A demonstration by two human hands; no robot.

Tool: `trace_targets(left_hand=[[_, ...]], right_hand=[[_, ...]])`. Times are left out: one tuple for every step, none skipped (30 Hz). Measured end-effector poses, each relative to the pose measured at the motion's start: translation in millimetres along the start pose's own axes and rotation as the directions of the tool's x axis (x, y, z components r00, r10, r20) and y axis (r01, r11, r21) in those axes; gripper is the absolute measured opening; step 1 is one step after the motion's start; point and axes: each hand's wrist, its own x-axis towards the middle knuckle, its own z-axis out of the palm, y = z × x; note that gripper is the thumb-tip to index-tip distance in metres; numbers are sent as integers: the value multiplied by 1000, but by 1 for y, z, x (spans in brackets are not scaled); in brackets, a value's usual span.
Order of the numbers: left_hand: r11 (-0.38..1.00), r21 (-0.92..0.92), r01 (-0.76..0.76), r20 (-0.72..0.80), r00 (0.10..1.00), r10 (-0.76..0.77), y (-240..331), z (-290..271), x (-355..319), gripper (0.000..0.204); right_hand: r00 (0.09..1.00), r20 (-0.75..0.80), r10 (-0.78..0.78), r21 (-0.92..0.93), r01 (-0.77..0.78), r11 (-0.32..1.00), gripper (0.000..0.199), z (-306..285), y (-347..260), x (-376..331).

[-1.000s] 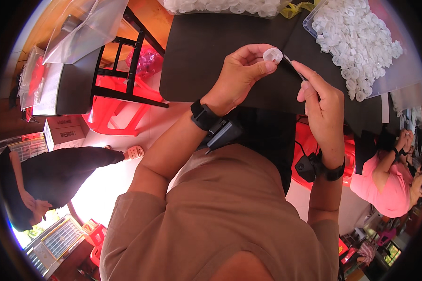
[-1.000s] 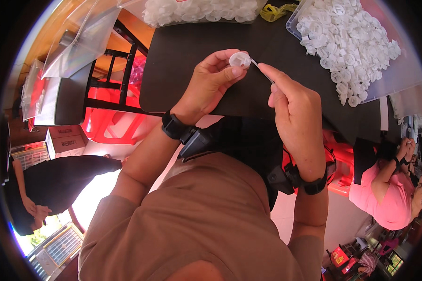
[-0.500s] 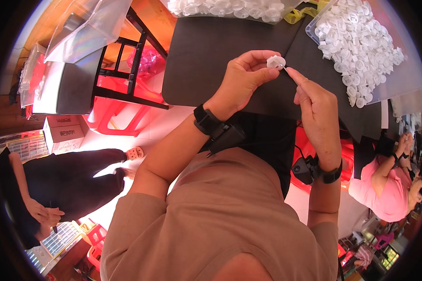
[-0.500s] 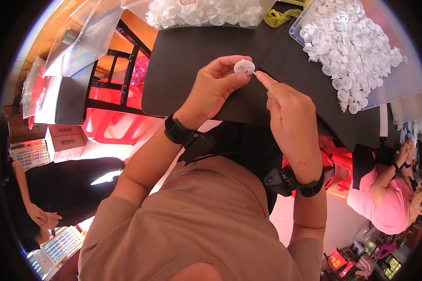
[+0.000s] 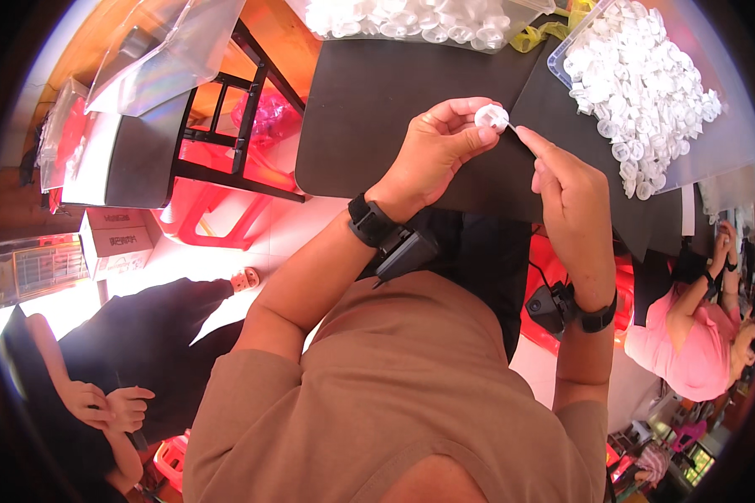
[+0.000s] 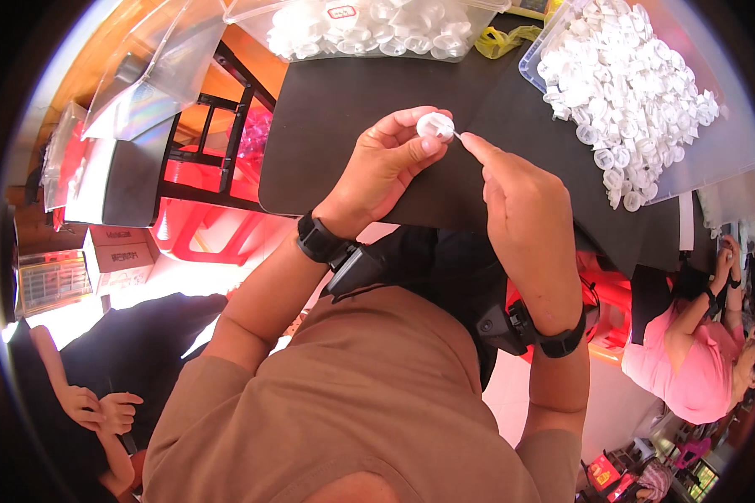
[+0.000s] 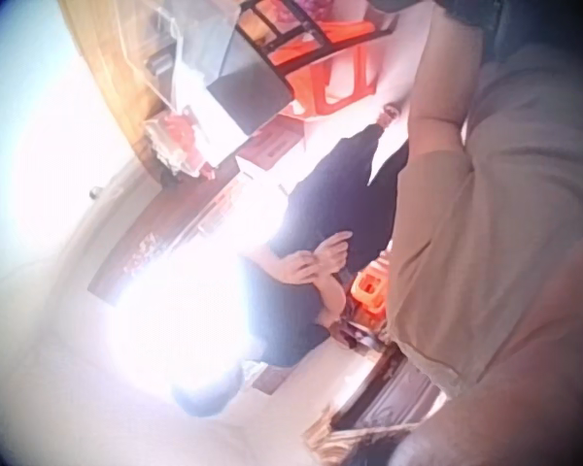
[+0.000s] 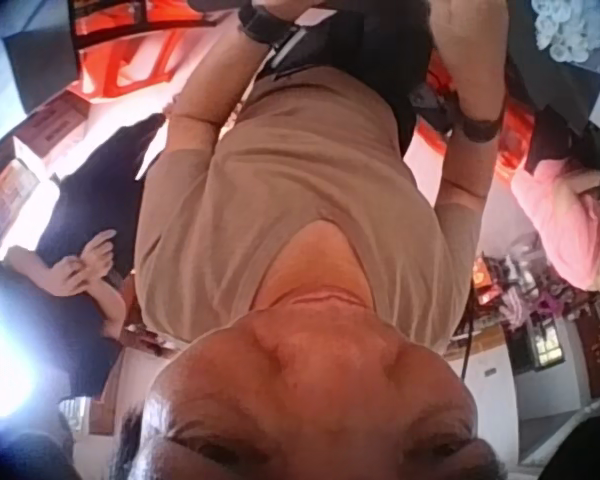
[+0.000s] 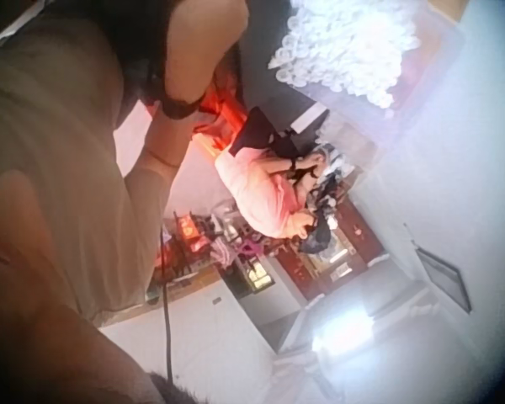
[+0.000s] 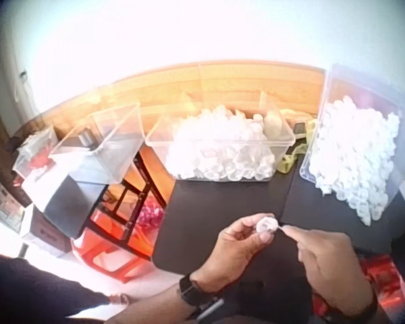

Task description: Processing and inspecting small white plastic components using a hand tool.

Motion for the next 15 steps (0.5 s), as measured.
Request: trace_targets(left_hand=[[1000, 1, -3, -3, 1000, 3, 1, 0, 0, 31], [1000, -18, 8, -8, 1000, -8, 2, 1, 0, 31], [999, -37, 19, -12, 1000, -20, 2, 1, 1, 30], [999, -38, 16, -15, 1000, -17, 1, 1, 1, 30], [999, -46, 13, -10, 1000, -14, 0, 1, 1, 30], [998, -55, 11, -4, 1000, -11, 0, 0, 1, 31], [998, -57, 10, -5, 1000, -10, 0, 1, 1, 31], [998, -54, 9, -4, 1000, -9, 0, 1, 1, 30], [999, -52, 7, -3, 1000, -7, 0, 1, 1, 30], [999, -53, 7, -4, 1000, -7, 0, 1, 1, 30], [999, -45, 4, -1, 1000, -4, 0, 1, 1, 30], [999, -36, 1, 1, 1000, -1, 0, 1, 1, 30], [999, -38, 2, 1, 1000, -2, 0, 2, 1, 30], [999, -38, -1, 3, 1000, 1, 0, 2, 1, 30], [999, -38, -4, 6, 1000, 4, 0, 3, 1, 29]], right_hand=[[1000, -19, 3, 7, -3, 1000, 37, 0, -1, -1], [999, -37, 6, 14, -6, 1000, 37, 0, -1, -1], [999, -35, 4, 16, -3, 1000, 37, 1, -1, -1], [999, -34, 7, 6, -6, 1000, 37, 1, -2, -1], [999, -33, 10, -3, -10, 1000, 37, 2, -2, -1], [1000, -30, 9, -3, -9, 1000, 37, 2, -2, -1], [1000, -22, -1, -6, 0, 1000, 38, 2, -2, 0], [1000, -14, -9, -9, 9, 1000, 38, 2, -1, 1], [1000, -12, -9, -9, 9, 1000, 38, 2, -1, 1], [1000, -22, -14, -22, 13, 1000, 38, 3, -1, 1], [999, -32, -18, -35, 17, 999, 38, 4, -2, 2], [999, -30, -18, -34, 17, 999, 38, 4, -2, 3], [1000, -23, -14, -45, 13, 999, 38, 4, -3, 3], [1000, -16, -9, -55, 8, 998, 38, 4, -3, 4], [1000, -15, -8, -55, 7, 998, 38, 4, -3, 4]])
